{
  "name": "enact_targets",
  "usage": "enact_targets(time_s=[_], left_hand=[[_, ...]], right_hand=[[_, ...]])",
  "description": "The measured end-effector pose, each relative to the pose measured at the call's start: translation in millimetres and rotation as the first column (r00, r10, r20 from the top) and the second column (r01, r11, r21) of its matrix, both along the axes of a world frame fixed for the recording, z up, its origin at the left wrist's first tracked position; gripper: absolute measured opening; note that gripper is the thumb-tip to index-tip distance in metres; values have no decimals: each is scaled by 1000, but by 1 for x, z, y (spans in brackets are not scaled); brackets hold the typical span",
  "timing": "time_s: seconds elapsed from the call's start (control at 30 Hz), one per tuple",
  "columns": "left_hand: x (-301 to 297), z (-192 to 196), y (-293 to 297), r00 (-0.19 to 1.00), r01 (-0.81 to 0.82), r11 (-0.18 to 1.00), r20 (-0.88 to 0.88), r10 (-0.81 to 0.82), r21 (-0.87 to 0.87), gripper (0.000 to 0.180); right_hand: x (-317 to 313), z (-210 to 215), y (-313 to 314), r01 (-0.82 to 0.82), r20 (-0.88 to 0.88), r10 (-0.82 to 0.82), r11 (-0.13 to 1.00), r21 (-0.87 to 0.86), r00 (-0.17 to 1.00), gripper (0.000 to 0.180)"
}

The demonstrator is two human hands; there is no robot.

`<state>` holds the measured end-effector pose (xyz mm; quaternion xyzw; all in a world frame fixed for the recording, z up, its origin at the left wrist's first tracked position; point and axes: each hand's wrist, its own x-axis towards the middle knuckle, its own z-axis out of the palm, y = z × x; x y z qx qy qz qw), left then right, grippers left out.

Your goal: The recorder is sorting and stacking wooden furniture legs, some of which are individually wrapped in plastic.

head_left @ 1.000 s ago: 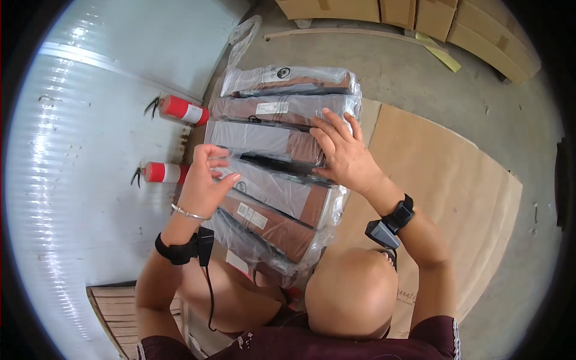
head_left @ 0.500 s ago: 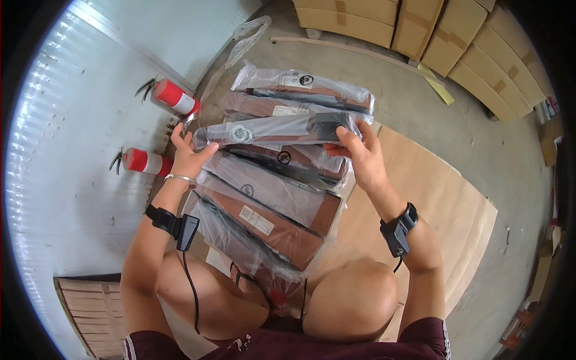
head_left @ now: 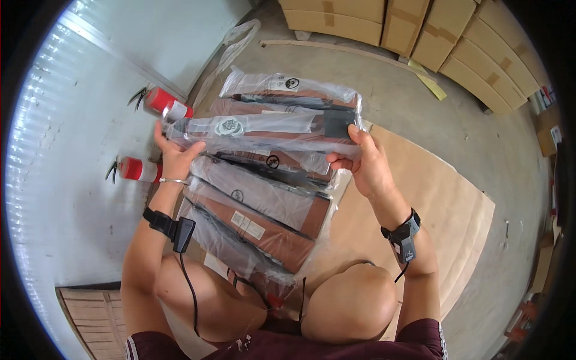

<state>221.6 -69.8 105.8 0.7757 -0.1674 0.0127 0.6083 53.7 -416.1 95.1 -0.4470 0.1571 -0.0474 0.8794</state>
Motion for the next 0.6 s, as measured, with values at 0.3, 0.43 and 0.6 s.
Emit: enact_targets(time_s=[0.3, 0.43, 0.6], left_hand=[[-16, 43, -6, 977, -7, 1000, 211, 11, -23, 112], [-21, 48, -12, 999, -33, 996, -7, 33, -82, 108], [-29, 55, -21, 995, -7, 991, -99, -7, -135, 105]], right_hand=[[-33, -1, -46, -313, 219, 291, 947, 69, 931, 75], [-38, -9, -53, -278, 262, 269, 961, -6, 927, 85], [-44, -17, -50, -132, 248, 174, 975, -177, 953, 93]])
